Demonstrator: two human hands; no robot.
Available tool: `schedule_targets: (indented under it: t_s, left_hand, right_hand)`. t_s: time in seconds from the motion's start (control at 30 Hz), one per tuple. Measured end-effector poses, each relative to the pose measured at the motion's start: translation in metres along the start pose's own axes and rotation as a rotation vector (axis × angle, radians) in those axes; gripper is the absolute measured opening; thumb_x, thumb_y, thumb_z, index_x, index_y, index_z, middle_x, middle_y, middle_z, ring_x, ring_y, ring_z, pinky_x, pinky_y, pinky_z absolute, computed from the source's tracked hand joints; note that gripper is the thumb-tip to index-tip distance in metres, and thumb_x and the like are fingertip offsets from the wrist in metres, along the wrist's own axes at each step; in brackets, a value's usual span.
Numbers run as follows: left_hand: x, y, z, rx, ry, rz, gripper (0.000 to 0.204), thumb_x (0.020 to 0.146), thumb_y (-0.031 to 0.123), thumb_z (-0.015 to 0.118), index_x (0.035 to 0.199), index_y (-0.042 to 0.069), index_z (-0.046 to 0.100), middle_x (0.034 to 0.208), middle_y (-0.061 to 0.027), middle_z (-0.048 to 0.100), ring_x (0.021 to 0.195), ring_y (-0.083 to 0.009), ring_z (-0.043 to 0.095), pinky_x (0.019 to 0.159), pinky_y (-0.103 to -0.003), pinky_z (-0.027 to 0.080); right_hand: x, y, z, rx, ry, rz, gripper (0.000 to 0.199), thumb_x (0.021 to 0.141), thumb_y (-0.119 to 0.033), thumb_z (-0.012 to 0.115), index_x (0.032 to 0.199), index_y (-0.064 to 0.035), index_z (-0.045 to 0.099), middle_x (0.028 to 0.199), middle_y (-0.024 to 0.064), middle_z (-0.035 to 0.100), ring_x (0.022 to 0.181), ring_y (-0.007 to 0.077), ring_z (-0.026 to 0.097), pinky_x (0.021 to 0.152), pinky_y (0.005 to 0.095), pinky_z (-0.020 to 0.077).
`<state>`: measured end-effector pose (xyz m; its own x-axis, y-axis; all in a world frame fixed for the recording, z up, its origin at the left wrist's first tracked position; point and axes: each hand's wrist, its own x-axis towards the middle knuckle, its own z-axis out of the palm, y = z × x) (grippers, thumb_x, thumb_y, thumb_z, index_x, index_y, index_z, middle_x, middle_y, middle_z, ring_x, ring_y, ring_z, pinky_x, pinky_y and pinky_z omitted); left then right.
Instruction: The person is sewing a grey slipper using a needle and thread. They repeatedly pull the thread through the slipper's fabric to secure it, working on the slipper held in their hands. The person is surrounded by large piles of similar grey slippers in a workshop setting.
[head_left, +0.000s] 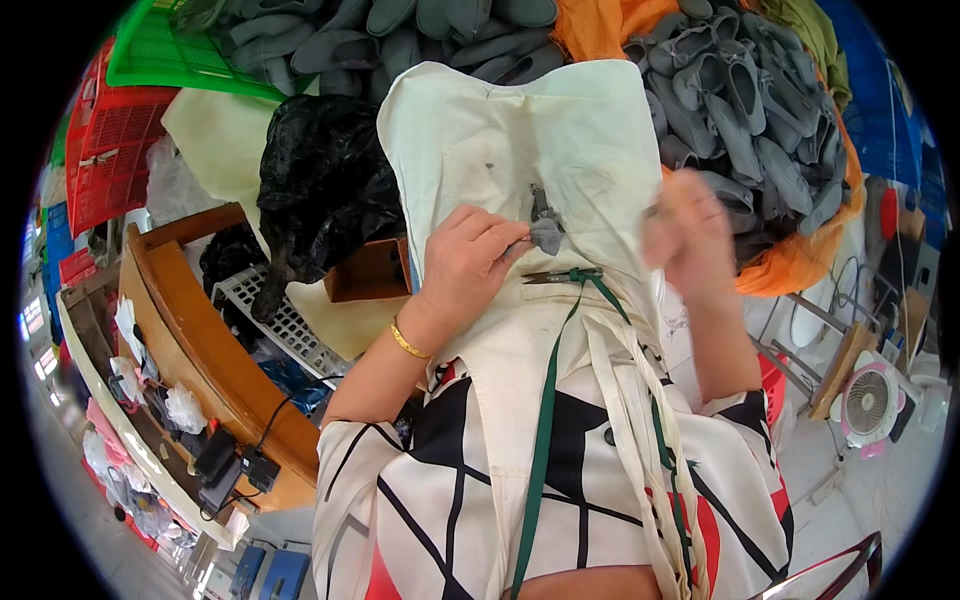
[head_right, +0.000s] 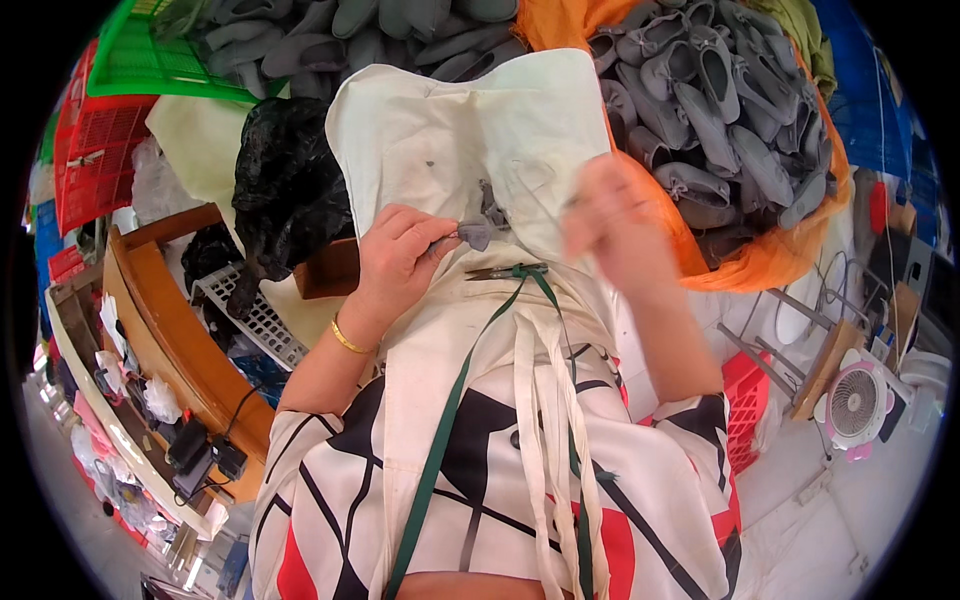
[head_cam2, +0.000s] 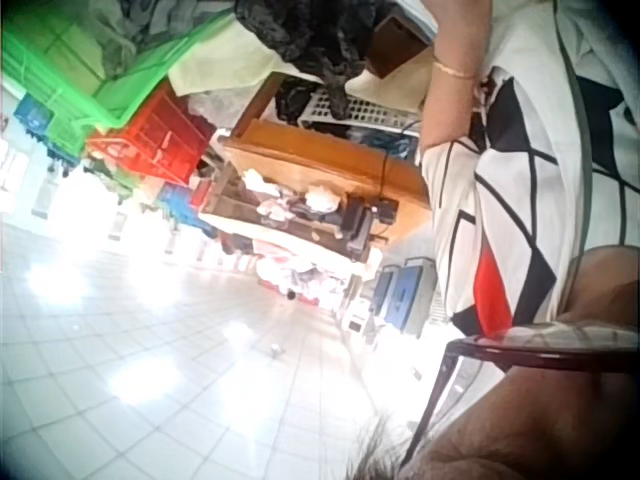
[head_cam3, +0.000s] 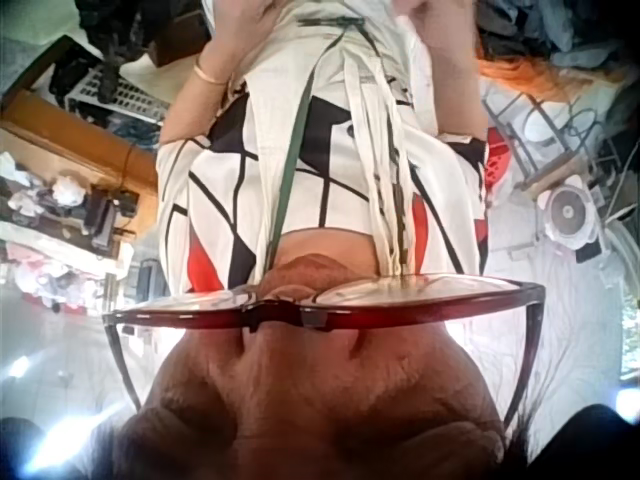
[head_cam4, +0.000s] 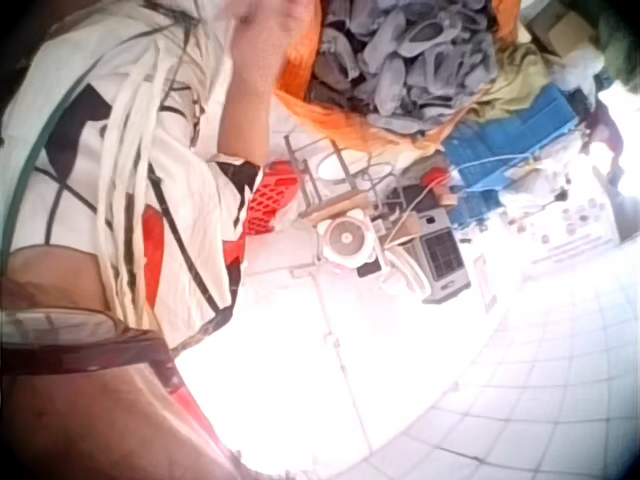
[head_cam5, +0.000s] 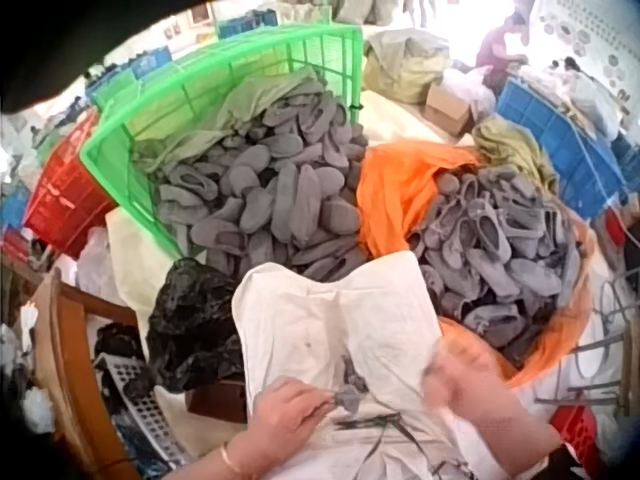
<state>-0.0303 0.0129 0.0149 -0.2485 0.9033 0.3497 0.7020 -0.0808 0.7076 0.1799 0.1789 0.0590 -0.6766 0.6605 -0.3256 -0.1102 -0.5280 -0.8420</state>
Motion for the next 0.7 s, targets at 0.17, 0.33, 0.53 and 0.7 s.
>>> schedule_targets:
  t_s: [0.17, 0.33, 0.53, 0.7]
  left_hand:
    - [0.001, -0.013, 0.000, 0.082, 0.000, 0.036, 0.021, 0.069, 0.005, 0.079, 0.087, 0.009, 0.069, 0.079, -0.0041, 0.064, 0.074, -0.0244, 0.059, 0.063, -0.035, 0.050]
    - [0.002, -0.015, 0.001, 0.022, -0.050, -0.051, 0.016, 0.073, 0.007, 0.077, 0.085, 0.008, 0.067, 0.076, -0.0051, 0.062, 0.073, -0.0261, 0.058, 0.061, -0.036, 0.048]
    - [0.011, -0.009, 0.006, -0.225, -0.088, -0.237, 0.012, 0.080, 0.008, 0.074, 0.089, 0.006, 0.067, 0.076, -0.0082, 0.061, 0.072, -0.0256, 0.057, 0.062, -0.036, 0.047]
    - [0.022, -0.010, 0.013, -0.369, -0.174, -0.291, 0.010, 0.085, 0.008, 0.072, 0.094, 0.004, 0.068, 0.081, -0.0060, 0.059, 0.069, -0.0175, 0.054, 0.064, -0.029, 0.045]
  right_hand:
    - [0.001, -0.090, -0.117, 0.658, 0.236, -0.533, 0.013, 0.101, -0.006, 0.051, 0.088, -0.0044, 0.048, 0.061, -0.0048, 0.029, 0.052, 0.0083, 0.029, 0.071, 0.0260, 0.0481]
    - [-0.001, -0.079, -0.085, 0.311, 0.509, -0.645, 0.008, 0.099, -0.005, 0.053, 0.091, -0.0051, 0.050, 0.062, -0.0044, 0.033, 0.054, 0.0073, 0.035, 0.091, 0.0375, 0.0538]
    - [0.007, -0.014, -0.033, -0.434, 0.275, -0.382, 0.010, 0.095, 0.000, 0.057, 0.104, -0.0049, 0.056, 0.088, 0.0018, 0.057, 0.076, 0.0084, 0.056, 0.087, 0.0315, 0.0519]
    - [0.015, 0.009, 0.020, -0.947, -0.037, -0.396, 0.026, 0.087, -0.008, 0.070, 0.111, -0.0034, 0.061, 0.090, 0.0068, 0.061, 0.079, 0.0191, 0.059, 0.077, 0.0306, 0.0496]
